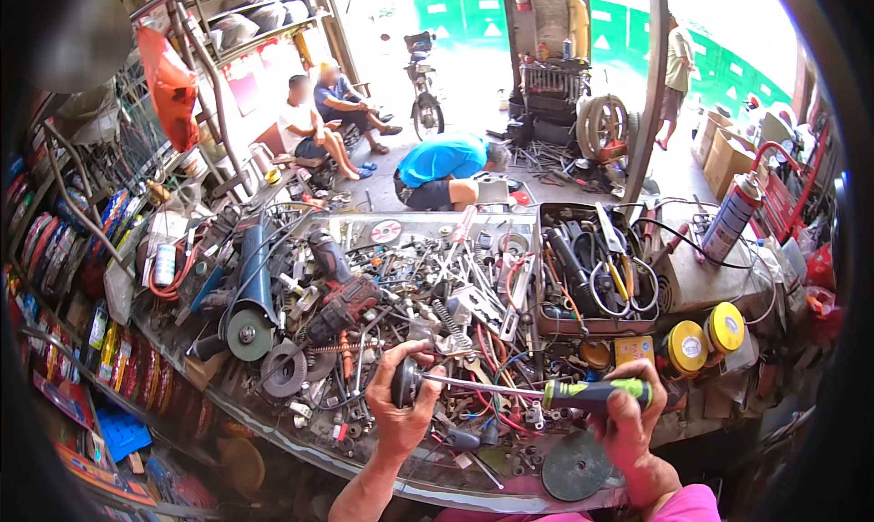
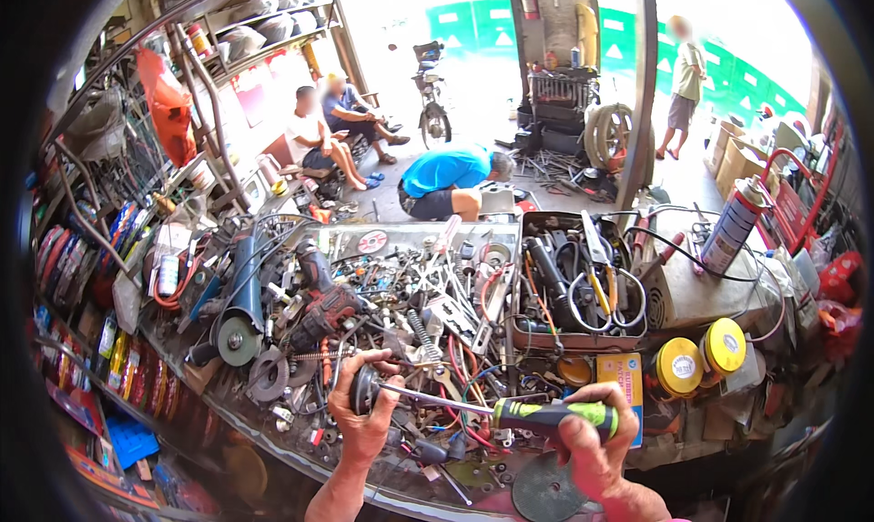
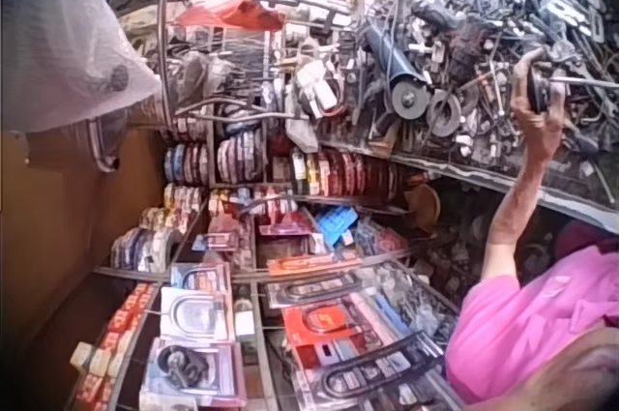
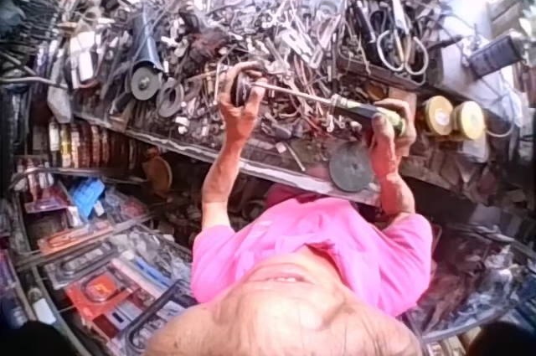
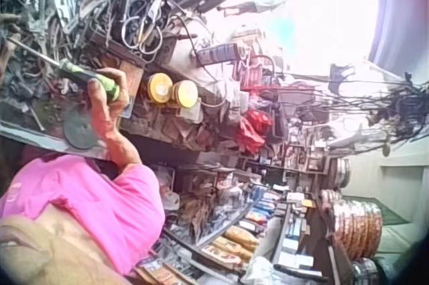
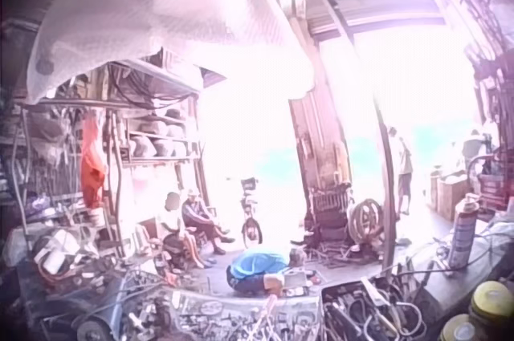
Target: The person uses a screwdriver to manipulate a small mechanical component on a cluttered workbench. They repeatedly insert and remove the screwdriver, adjust the part, and handle it with both hands. The person also reaches into a lower shelf to retrieve additional items.
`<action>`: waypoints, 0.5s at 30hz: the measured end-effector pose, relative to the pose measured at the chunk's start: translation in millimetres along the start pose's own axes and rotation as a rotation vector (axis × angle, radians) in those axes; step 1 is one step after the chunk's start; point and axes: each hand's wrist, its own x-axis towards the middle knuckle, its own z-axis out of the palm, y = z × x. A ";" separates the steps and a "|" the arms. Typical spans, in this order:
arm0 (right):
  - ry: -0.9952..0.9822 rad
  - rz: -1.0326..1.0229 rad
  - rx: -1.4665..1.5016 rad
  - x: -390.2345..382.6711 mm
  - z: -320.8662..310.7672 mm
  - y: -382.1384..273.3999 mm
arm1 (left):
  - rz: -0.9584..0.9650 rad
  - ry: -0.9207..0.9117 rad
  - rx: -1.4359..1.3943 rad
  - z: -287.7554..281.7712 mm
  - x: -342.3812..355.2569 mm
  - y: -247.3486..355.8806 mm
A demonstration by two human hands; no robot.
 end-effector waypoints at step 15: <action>0.234 -0.440 -0.503 228.8 48.8 9.1 | -0.118 -0.061 -0.253 14.9 -6.2 9.9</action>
